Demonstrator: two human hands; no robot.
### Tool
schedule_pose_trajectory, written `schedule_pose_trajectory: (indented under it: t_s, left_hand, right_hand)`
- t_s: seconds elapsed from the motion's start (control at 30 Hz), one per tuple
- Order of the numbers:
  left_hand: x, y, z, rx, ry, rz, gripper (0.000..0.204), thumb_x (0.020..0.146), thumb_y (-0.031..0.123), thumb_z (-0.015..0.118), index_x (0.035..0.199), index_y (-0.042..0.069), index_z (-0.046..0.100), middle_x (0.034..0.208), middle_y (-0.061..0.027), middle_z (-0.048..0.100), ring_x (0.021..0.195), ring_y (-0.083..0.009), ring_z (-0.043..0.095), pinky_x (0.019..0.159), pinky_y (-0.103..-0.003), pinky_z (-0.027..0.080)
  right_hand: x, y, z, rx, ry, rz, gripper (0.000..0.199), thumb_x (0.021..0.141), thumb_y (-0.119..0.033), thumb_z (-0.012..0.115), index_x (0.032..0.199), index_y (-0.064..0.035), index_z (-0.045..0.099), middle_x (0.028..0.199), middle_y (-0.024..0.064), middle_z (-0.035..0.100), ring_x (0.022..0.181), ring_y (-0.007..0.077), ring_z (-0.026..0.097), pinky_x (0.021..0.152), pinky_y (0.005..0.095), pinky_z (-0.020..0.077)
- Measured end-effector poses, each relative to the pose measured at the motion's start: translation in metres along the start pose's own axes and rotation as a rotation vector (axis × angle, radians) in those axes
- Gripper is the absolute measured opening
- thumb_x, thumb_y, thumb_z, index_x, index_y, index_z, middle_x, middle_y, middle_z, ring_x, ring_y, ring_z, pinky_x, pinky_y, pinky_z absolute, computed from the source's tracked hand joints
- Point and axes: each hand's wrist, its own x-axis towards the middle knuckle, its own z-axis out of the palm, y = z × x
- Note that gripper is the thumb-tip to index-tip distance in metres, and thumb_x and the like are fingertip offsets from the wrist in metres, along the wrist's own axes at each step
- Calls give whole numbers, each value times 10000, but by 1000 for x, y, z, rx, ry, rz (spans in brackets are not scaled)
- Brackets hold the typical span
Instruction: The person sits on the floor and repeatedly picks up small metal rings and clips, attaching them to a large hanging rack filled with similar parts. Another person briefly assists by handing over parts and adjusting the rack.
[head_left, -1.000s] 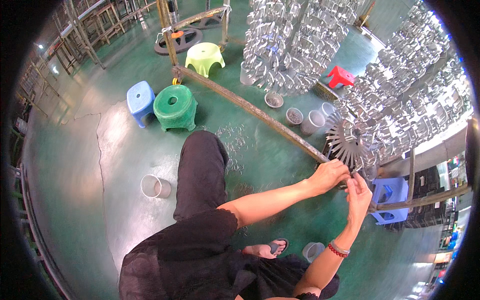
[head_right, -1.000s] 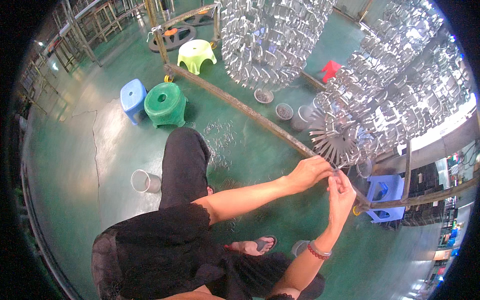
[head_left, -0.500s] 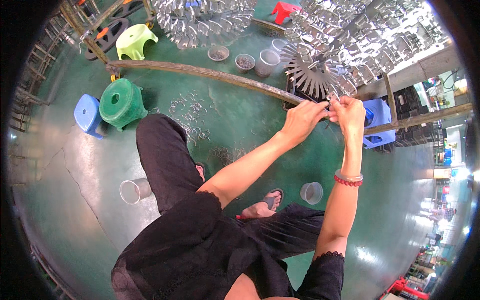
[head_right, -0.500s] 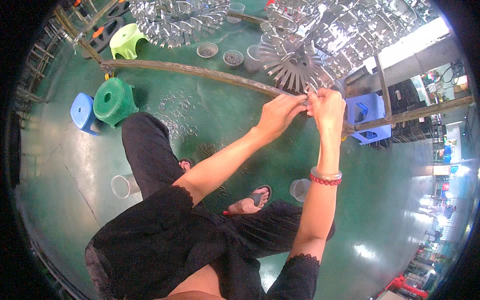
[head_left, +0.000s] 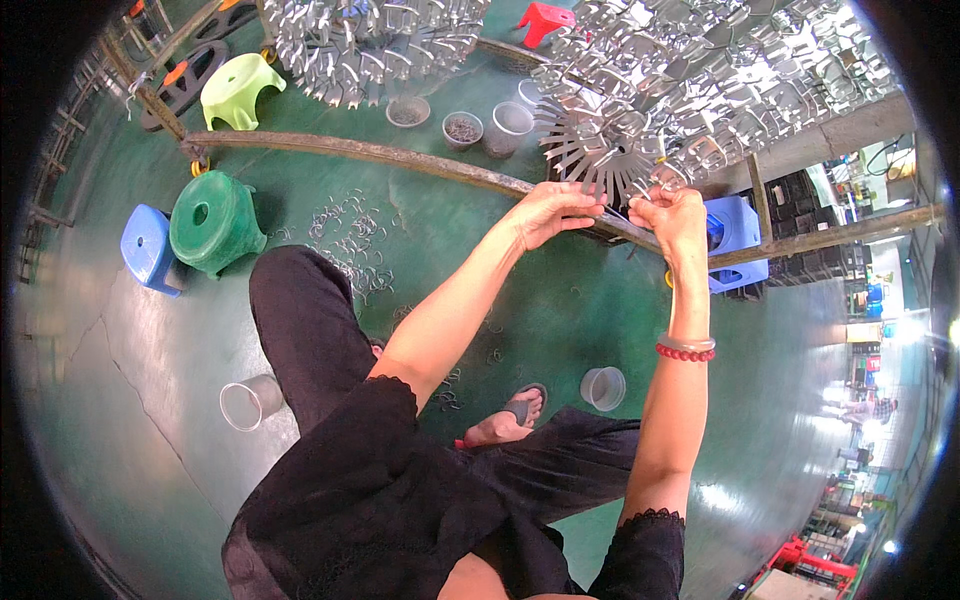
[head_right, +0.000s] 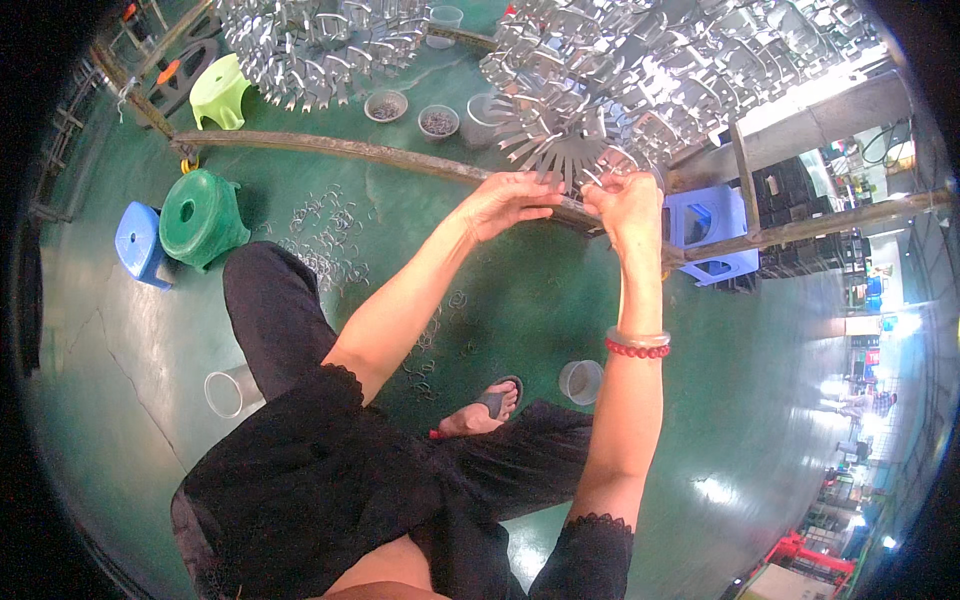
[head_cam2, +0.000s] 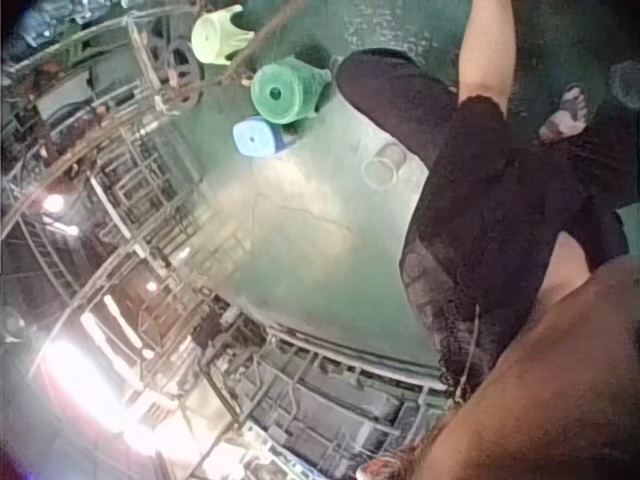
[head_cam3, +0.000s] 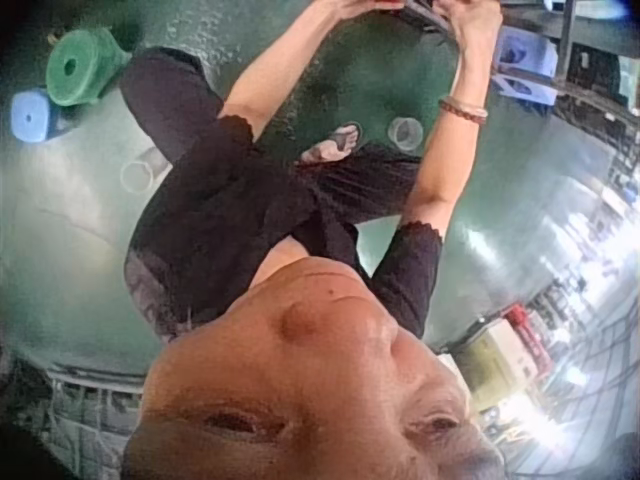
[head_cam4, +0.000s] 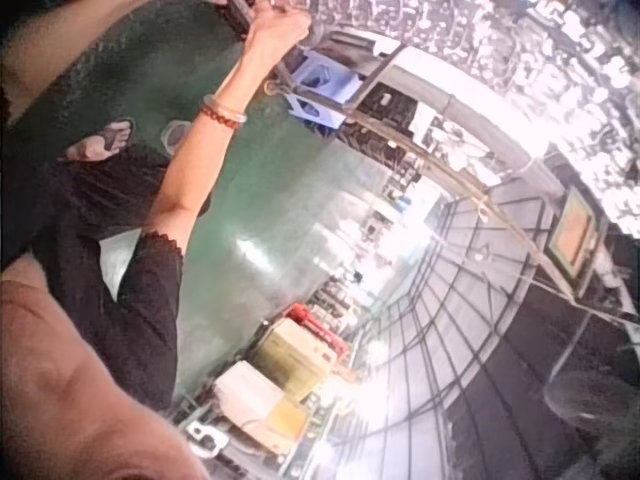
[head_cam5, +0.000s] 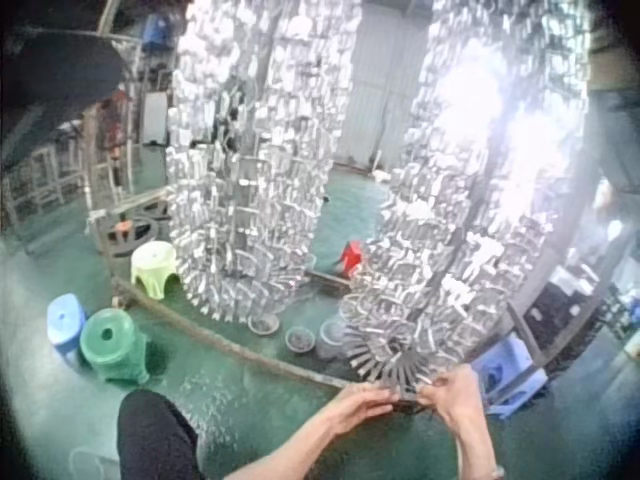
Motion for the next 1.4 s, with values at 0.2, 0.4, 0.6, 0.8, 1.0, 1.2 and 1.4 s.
schedule_pose_trajectory:
  t_s: [0.2, 0.4, 0.6, 0.8, 1.0, 1.2, 1.4]
  left_hand:
    - [17, 4, -1, 132, 92, -71, 311, 838, 250, 669, 1044, 19, 639, 993, -68, 669, 897, -126, 620, 812, -276, 492]
    - [13, 10, 3, 185, 149, -105, 341, 837, 254, 658, 1073, 9, 634, 990, -84, 673, 877, -141, 637, 801, -257, 502]
    - [16, -5, 21, 195, 55, -41, 361, 879, 202, 590, 1150, -37, 579, 1091, -113, 641, 995, -208, 617, 904, -321, 476]
    - [17, 12, -13, 274, 102, -29, 435, 903, 283, 541, 1214, -22, 536, 1162, -138, 610, 1071, -213, 586, 959, -339, 430]
    - [32, -4, -24, 90, 182, -93, 229, 867, 255, 634, 977, 60, 589, 973, -88, 654, 915, -196, 626, 808, -313, 496]
    - [27, -2, -6, 144, 141, -118, 231, 868, 267, 628, 986, 72, 592, 971, -64, 651, 955, -187, 615, 820, -334, 478]
    - [29, 4, -15, 166, 178, -81, 233, 875, 236, 619, 1003, 44, 586, 941, -68, 656, 898, -175, 632, 762, -278, 498]
  right_hand:
    - [7, 6, -1, -2, -10, -9, 273, 700, -86, 738, 875, 106, 654, 691, 161, 676, 628, 177, 681, 577, 279, 515]
    - [1, 2, 8, -1, 23, 18, 308, 699, -91, 728, 906, 121, 645, 696, 182, 673, 645, 190, 686, 596, 297, 523]
    - [-7, 5, -5, -111, 31, -13, 209, 682, -134, 720, 799, 36, 689, 642, 158, 659, 605, 221, 673, 607, 347, 519]
    - [42, 17, 54, -561, 211, -286, 208, 649, -238, 672, 729, -48, 697, 787, 188, 651, 763, 317, 661, 696, 401, 533]
    - [15, 2, 35, -61, 201, -108, 175, 604, -55, 730, 743, 23, 660, 739, 226, 643, 776, 361, 659, 682, 419, 543]
    - [11, 2, 29, -63, 325, -153, 79, 589, 17, 670, 642, 55, 626, 684, 237, 623, 738, 378, 654, 628, 420, 546]
    - [7, 1, 31, -28, 296, -188, 75, 588, 25, 664, 631, 65, 617, 659, 235, 618, 720, 374, 655, 612, 412, 544]
